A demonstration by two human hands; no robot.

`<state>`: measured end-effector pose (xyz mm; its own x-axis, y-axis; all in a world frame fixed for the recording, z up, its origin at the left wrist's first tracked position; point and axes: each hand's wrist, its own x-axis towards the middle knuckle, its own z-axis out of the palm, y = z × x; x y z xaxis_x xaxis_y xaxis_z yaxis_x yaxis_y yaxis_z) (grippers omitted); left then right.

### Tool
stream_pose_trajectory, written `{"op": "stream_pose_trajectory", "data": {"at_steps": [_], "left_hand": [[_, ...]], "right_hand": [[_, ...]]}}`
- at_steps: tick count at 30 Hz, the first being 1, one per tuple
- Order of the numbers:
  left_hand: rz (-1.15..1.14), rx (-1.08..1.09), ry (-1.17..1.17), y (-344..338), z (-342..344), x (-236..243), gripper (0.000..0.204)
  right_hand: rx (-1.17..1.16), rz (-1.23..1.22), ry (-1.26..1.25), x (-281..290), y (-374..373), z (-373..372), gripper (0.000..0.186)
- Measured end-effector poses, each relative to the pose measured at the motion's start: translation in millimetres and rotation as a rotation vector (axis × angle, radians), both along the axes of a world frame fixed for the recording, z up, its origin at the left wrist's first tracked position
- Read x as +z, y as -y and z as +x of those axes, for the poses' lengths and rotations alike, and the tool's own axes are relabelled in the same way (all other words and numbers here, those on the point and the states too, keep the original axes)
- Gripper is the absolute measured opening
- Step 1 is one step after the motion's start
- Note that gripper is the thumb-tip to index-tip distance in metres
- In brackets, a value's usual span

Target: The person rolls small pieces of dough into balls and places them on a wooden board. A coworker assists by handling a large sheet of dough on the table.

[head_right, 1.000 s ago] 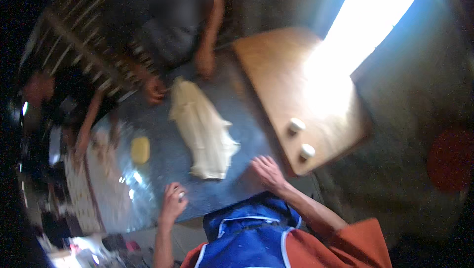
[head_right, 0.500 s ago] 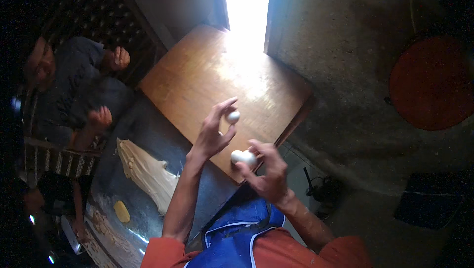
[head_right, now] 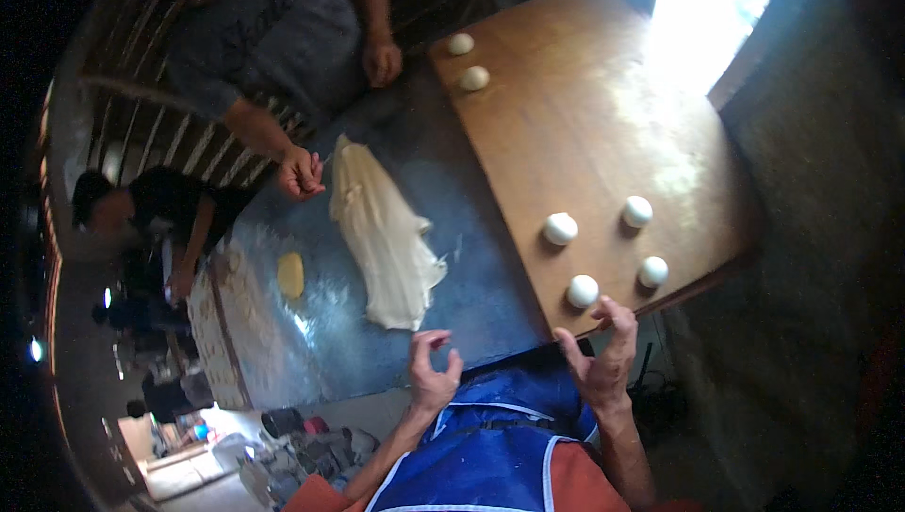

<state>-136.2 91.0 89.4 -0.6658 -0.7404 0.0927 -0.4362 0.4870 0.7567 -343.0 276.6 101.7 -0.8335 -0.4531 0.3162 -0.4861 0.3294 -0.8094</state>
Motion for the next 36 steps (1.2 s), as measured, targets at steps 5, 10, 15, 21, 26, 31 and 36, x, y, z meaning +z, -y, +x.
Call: {"op": "stream_pose_trajectory", "data": {"at_steps": [5, 10, 15, 21, 26, 31, 36], "left_hand": [[-0.028, 0.45, 0.14, 18, 36, -28, 0.054], [-0.199, 0.379, 0.236, 45, 16, -39, 0.055], [0.485, 0.202, 0.206, 41, 71, 36, 0.043], [1.226, 0.331, -0.358, 60, 68, -32, 0.047], [1.486, 0.034, -0.659, 61, 45, -55, 0.05], [1.718, 0.168, -0.635, 40, 68, -23, 0.049], [1.227, -0.003, 0.014, 59, 98, -7, 0.074]], "right_hand": [[0.496, 0.043, -0.033, 10, 61, 33, 0.069], [0.556, 0.386, -0.117, -20, 135, 72, 0.107], [0.566, 0.349, -0.22, -53, 216, 89, 0.101], [0.636, 0.32, 0.12, -45, 227, 108, 0.051], [0.763, 0.091, 0.386, 42, 151, 136, 0.048], [0.745, 0.28, 0.675, -21, 146, 101, 0.046], [0.622, -0.015, 1.966, -57, 188, 135, 0.044]]}}
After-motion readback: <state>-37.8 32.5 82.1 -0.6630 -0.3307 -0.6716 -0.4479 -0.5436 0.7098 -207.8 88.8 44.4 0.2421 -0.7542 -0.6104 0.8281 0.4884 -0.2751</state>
